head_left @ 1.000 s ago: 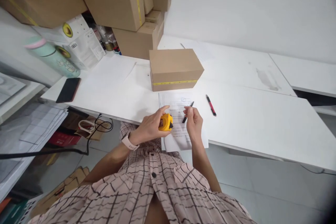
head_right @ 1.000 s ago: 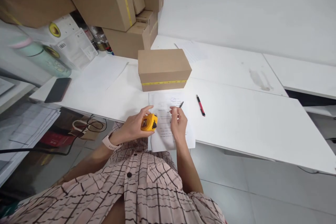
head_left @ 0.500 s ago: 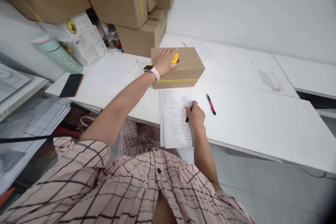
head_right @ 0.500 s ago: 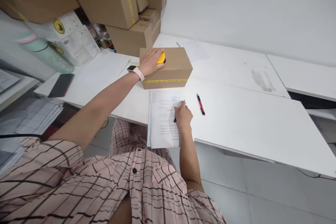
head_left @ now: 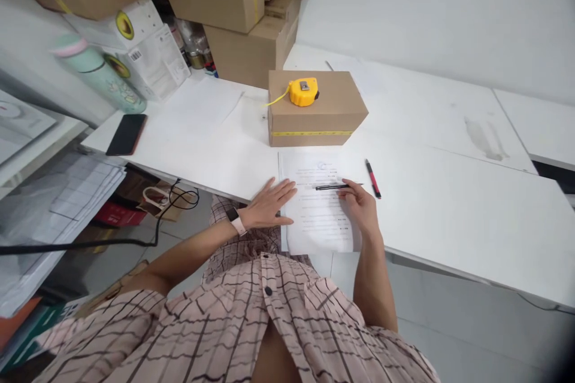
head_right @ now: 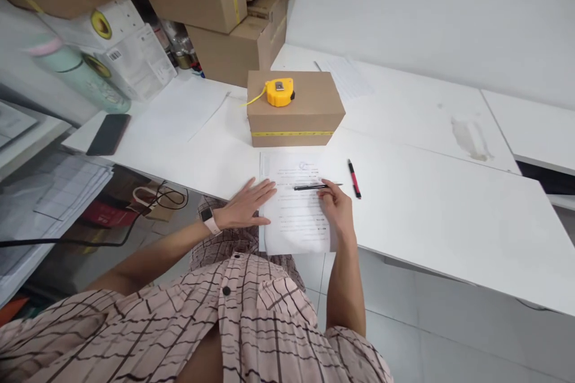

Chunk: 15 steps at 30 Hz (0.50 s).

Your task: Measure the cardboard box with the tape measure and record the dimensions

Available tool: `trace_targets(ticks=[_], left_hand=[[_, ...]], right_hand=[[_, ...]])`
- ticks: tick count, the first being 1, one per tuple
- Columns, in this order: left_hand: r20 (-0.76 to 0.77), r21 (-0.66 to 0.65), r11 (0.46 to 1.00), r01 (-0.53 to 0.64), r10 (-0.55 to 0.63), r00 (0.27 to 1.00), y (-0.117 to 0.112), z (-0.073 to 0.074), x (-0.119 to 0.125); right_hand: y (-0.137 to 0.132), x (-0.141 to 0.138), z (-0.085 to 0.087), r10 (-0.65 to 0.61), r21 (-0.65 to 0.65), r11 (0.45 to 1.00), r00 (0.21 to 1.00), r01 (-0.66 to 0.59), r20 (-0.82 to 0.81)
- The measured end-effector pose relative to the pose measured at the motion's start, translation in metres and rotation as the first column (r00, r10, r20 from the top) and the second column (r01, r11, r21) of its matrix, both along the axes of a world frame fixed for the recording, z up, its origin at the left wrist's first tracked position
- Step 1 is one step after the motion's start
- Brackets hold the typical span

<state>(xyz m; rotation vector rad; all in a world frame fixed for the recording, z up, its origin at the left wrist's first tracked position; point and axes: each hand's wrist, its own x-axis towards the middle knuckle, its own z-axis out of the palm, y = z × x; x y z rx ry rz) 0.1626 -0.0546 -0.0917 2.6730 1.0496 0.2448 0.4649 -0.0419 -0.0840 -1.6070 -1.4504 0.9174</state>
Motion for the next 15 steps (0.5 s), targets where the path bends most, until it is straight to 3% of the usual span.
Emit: trace_targets(ticks=[4,7,9,11,15], left_hand=[[-0.004,-0.009,1.0,-0.011,0.011,1.0,-0.005,-0.003,0.009],[0.017,0.016,1.0,-0.011,0.011,1.0,-0.002,-0.004,0.025],[0.022,0.026,0.999,-0.023,0.022,1.0,-0.001,-0.006,0.033],[0.025,0.031,0.999,-0.035,0.034,0.999,-0.001,-0.009,0.037],[0.035,0.037,0.998,-0.046,0.045,0.998,-0.001,-0.009,0.037]], right_hand=[[0.002,-0.011,0.015,-0.051,0.167,0.986,0.973,0.013,0.225],[0.012,-0.039,0.025,-0.102,0.324,0.946,0.968,0.024,0.227],[0.02,-0.059,0.029,-0.062,0.354,0.935,0.991,0.016,0.118],[0.027,-0.074,0.035,0.032,0.317,0.948,0.993,0.006,-0.113],[0.034,-0.073,0.06,0.261,0.282,0.951,0.818,-0.127,-0.513]])
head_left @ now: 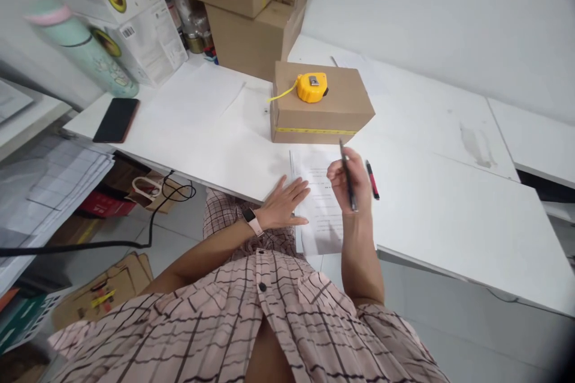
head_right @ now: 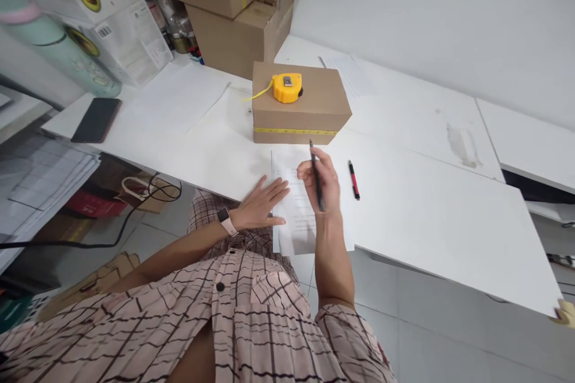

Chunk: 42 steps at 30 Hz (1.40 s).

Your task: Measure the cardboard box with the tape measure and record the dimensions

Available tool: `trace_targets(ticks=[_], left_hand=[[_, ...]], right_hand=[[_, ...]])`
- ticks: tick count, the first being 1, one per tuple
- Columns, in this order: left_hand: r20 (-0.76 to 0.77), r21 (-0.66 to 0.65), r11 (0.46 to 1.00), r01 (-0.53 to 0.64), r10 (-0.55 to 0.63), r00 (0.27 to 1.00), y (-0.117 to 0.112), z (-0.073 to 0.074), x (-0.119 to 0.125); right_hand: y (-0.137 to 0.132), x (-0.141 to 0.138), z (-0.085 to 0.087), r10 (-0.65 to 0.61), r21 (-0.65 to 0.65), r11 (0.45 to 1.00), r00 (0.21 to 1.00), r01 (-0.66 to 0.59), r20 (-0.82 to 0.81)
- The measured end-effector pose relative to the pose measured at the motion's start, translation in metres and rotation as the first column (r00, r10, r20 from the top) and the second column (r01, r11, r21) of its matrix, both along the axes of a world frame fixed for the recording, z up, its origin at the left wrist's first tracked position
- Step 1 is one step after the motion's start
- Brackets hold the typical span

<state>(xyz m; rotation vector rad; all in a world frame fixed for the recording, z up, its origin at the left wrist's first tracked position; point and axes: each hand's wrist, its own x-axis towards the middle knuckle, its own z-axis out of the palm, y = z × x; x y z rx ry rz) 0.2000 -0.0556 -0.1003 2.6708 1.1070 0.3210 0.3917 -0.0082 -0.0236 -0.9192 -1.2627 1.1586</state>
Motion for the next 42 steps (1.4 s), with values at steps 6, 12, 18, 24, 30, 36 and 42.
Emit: trace_targets(ticks=[6,12,18,24,30,36,42], left_hand=[[0.03,-0.021,1.0,-0.016,0.016,0.999,-0.001,0.003,-0.001],[0.053,-0.032,0.999,-0.019,0.02,0.998,-0.001,0.005,0.001],[0.042,-0.037,0.998,-0.047,0.048,0.998,0.0,0.005,0.0],[0.111,0.02,0.99,-0.141,0.138,0.984,-0.005,0.0,-0.003],[0.109,0.026,0.984,-0.174,0.17,0.979,-0.008,0.001,-0.001],[0.122,0.018,0.982,-0.188,0.184,0.975,-0.007,0.002,0.0],[0.141,0.025,0.977,-0.212,0.206,0.968,-0.008,0.001,0.001]], right_hand=[[-0.014,0.027,0.05,0.064,0.143,0.989,0.986,-0.042,-0.152],[-0.008,-0.016,0.044,0.097,0.017,0.995,0.989,-0.095,-0.115],[0.017,-0.043,-0.04,0.007,-0.176,0.984,0.975,0.032,0.22],[0.019,-0.034,-0.074,-0.079,-0.097,0.988,0.921,0.124,0.383],[0.021,-0.037,-0.08,-0.066,-0.128,0.985,0.944,0.113,0.324],[0.017,-0.037,-0.079,-0.087,-0.139,0.978,0.914,0.154,0.396],[0.016,-0.04,-0.08,-0.11,-0.112,0.98,0.913,0.166,0.393]])
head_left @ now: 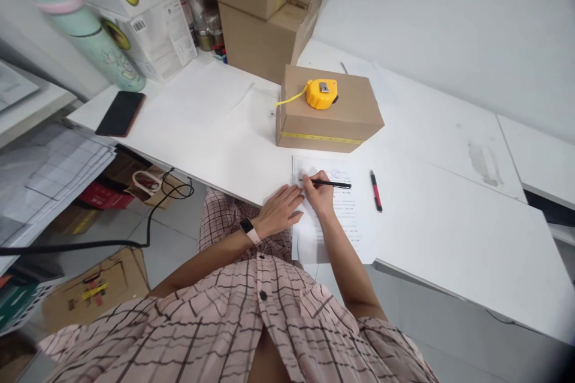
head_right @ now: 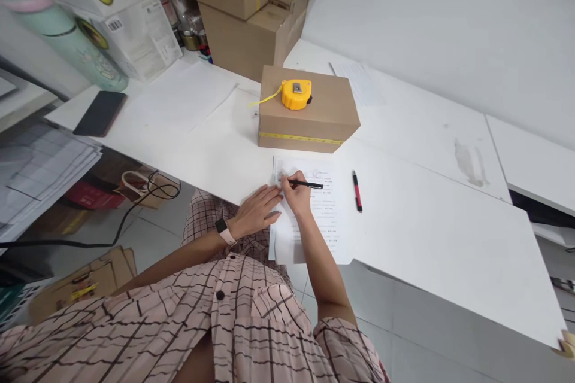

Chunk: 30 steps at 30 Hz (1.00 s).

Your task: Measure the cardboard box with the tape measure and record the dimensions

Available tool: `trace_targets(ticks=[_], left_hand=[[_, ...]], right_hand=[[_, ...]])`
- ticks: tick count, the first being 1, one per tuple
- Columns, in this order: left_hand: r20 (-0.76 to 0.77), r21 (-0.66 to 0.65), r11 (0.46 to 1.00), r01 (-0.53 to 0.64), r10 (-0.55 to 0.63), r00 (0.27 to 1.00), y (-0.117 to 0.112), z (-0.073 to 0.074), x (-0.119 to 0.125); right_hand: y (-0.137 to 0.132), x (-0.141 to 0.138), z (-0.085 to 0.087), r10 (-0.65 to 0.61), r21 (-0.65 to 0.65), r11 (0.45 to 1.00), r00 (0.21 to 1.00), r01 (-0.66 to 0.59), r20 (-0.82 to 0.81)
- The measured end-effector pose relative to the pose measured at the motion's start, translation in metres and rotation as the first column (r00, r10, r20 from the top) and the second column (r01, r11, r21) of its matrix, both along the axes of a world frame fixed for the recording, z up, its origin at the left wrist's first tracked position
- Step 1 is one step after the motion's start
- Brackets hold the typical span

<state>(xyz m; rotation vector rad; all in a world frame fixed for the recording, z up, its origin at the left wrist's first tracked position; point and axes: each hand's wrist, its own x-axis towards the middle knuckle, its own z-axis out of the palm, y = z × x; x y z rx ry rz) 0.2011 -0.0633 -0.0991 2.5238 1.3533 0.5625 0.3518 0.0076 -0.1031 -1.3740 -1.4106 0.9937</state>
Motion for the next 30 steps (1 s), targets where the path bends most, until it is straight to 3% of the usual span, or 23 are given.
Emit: trace_targets(ticks=[7,16,30], left_hand=[[0.014,-0.024,1.0,-0.002,0.002,1.0,0.0004,-0.0004,-0.0002],[0.027,-0.016,1.0,-0.003,0.003,1.0,0.0009,-0.0021,0.0004],[0.039,-0.03,1.0,-0.007,0.008,0.999,0.0008,-0.0007,0.0001]], right_hand=[[-0.0004,0.0003,0.0007,0.019,0.063,0.998,0.995,-0.026,0.097],[0.0019,0.0004,-0.0052,0.029,0.07,0.997,0.993,-0.037,0.114],[0.0016,-0.0007,0.0021,-0.016,0.063,0.998,0.995,0.01,0.096]])
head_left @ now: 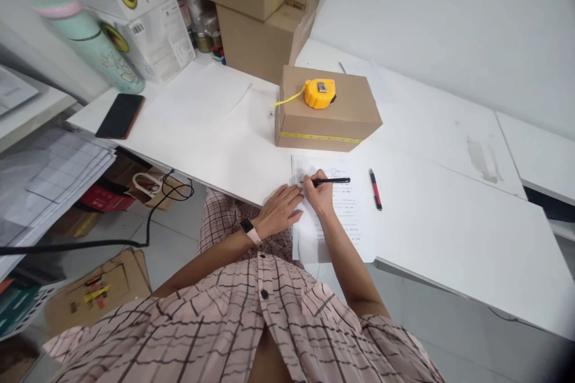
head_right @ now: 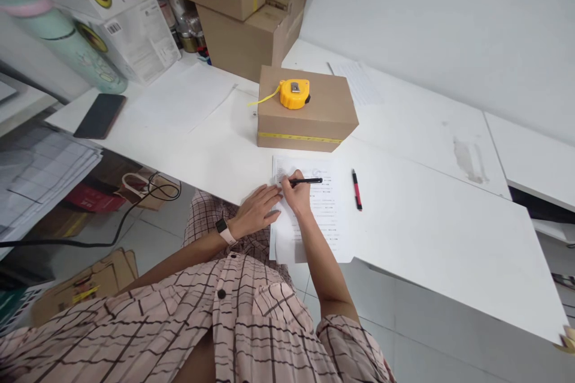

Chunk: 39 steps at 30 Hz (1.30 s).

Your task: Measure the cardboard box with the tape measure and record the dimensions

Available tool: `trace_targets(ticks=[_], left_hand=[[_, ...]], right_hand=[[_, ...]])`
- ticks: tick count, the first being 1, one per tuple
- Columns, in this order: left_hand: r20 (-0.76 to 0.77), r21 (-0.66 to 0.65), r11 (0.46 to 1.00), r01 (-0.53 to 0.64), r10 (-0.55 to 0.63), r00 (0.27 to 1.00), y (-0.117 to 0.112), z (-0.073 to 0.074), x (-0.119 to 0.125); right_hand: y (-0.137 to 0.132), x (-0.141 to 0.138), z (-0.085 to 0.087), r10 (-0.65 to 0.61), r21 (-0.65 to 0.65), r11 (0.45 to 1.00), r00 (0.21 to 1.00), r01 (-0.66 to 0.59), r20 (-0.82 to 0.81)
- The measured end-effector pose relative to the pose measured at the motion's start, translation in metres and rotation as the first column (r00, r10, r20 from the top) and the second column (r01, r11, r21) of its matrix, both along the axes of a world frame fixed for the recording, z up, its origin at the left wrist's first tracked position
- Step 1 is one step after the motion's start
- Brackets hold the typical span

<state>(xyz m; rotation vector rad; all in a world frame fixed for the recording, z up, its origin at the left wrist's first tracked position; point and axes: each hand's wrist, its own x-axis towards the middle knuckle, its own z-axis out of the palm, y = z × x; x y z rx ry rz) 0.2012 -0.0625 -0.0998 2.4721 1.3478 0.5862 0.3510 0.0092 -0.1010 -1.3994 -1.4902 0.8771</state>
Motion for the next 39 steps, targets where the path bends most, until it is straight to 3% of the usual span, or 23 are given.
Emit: trace_targets(ticks=[39], left_hand=[[-0.007,0.04,0.999,0.004,-0.004,1.0,0.0004,0.0001,0.0003]], right_hand=[[0.0012,-0.0001,-0.001,-0.018,0.048,0.999,1.0,0.019,-0.014]])
